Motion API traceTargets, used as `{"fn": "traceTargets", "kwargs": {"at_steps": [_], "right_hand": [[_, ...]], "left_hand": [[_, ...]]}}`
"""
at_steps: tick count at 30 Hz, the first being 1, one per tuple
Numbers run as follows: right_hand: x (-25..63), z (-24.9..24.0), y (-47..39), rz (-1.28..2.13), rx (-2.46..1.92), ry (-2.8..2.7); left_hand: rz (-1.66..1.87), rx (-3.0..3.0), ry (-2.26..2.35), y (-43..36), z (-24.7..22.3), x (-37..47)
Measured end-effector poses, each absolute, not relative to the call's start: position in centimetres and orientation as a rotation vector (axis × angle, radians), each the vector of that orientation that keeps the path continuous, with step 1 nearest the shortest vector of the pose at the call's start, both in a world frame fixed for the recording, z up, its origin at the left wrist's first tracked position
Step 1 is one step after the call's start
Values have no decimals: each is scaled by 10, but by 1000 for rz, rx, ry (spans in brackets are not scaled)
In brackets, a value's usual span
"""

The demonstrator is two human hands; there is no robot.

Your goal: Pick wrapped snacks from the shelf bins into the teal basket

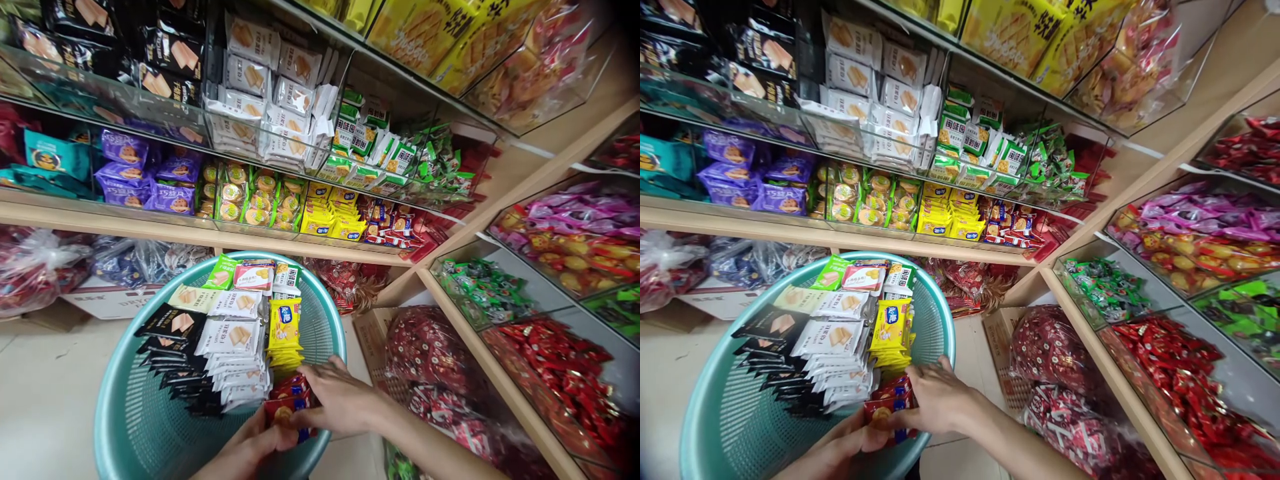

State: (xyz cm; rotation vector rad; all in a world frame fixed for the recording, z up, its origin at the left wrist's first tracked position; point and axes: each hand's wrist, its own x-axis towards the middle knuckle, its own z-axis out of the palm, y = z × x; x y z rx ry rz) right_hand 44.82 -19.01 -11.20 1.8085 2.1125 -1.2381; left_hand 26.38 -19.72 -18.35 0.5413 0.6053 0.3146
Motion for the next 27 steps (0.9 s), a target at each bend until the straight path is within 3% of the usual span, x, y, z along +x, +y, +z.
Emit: {"fn": "traceTargets", "kwargs": {"at_steps": [7,15,20,27], "right_hand": [[444,-116,-179,-997,1758,2087],[442,-117,-183,-1441,1998,2054],[443,-120,-187,-1468,2147,1946],[453,-120,-182,-1602,2004,1969]], "left_hand": [[318,480,755,-198,-185,265],[289,403,838,-197,-175,264],[244,394,812,-197,-169,266],[137,464,848,-192,-156,262]]}}
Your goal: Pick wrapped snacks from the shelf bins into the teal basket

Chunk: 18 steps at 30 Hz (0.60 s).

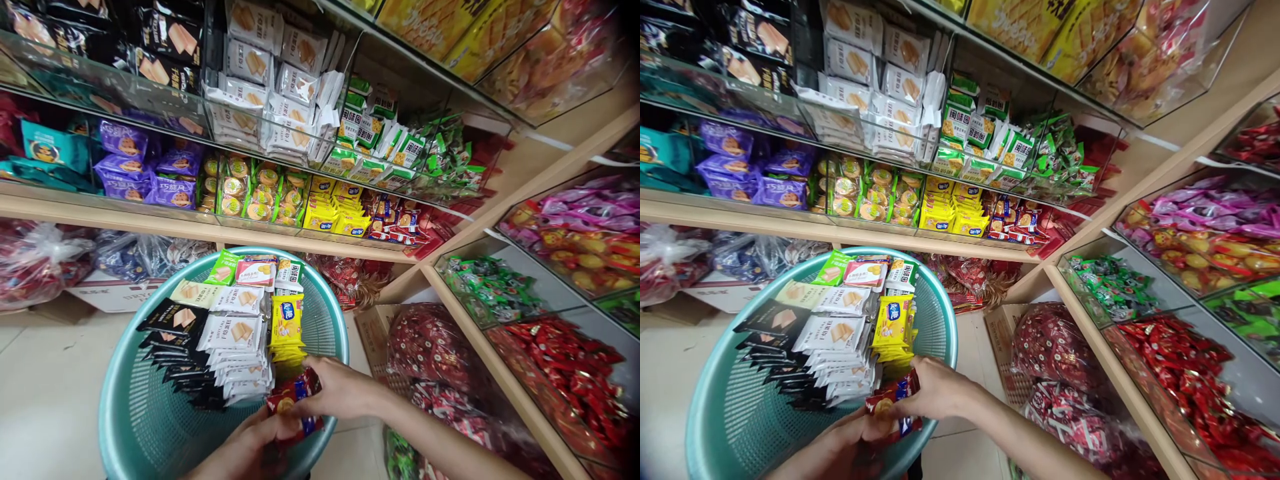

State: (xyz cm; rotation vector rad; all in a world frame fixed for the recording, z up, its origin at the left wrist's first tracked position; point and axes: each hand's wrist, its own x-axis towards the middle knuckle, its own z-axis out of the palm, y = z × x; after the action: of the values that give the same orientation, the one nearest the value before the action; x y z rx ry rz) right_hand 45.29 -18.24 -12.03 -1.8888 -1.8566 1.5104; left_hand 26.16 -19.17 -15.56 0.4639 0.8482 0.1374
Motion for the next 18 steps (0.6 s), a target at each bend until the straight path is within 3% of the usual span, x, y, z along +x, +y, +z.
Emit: {"fn": "traceTargets", "kwargs": {"at_steps": [14,18], "right_hand": [[452,-148,-176,1837,-1864,-1326],[452,-156,-179,1761,-1849,-1185]], "left_hand": [[183,441,810,-187,-142,264],[246,455,870,-191,-150,267]]}}
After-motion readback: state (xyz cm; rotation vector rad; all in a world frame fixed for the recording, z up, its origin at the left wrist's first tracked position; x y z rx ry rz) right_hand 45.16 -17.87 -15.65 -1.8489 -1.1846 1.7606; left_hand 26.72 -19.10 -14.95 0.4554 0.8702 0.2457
